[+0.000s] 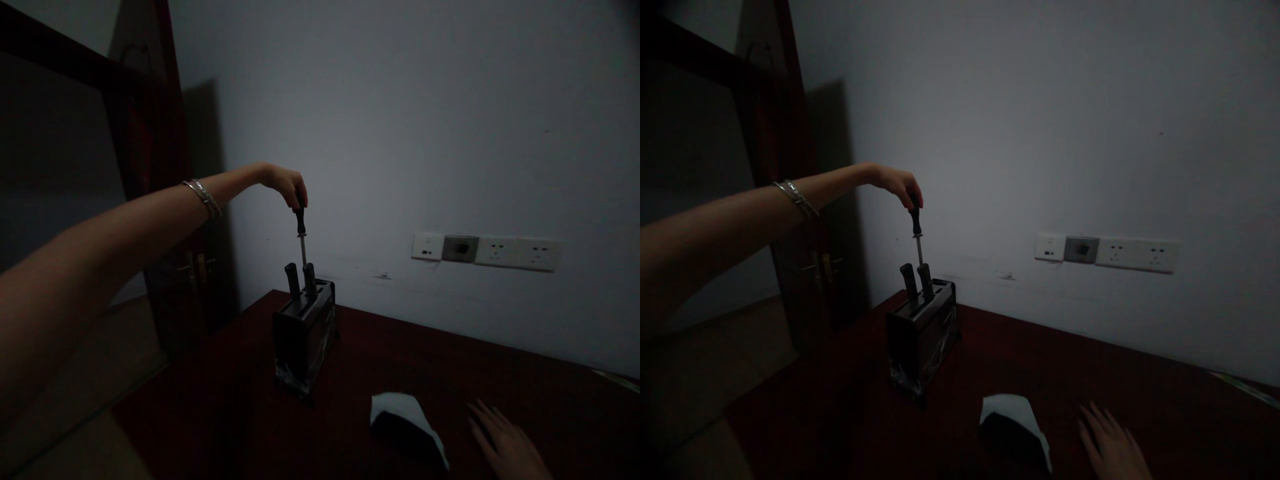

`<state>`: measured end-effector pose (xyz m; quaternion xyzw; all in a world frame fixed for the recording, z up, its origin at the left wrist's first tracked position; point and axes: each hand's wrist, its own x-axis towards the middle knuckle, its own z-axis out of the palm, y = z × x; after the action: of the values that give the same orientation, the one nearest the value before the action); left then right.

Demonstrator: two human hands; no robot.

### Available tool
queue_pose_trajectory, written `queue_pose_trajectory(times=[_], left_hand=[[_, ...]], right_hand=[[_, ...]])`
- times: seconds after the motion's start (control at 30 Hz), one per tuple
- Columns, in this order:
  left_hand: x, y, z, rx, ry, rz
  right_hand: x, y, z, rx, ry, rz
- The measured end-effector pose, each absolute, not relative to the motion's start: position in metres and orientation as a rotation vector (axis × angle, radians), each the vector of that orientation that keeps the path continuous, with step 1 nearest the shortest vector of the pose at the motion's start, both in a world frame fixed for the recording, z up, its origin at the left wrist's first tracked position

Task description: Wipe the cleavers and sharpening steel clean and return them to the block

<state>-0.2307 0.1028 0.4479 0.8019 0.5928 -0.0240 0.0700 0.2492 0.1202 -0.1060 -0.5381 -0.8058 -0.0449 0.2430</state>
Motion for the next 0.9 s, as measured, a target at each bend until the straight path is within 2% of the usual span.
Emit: queue_pose_trajectory(times=[0.7,0.8,0.9], left_hand=[[-0.251,0.094,0.512,2.565,1.905,0.130],[-0.232,0.075,0.514,2.597,1.880,0.266],[-0.208,0.056,0.513,2.642,1.825,0.458]], right_hand=[[0.252,0.131,-0.115,-1.490,-2.145,-0.057],[0.249,0.132,-0.101,-1.504,-2.022,0.103],[0.240,0.129,-0.063,-1.449,-1.924,0.276]])
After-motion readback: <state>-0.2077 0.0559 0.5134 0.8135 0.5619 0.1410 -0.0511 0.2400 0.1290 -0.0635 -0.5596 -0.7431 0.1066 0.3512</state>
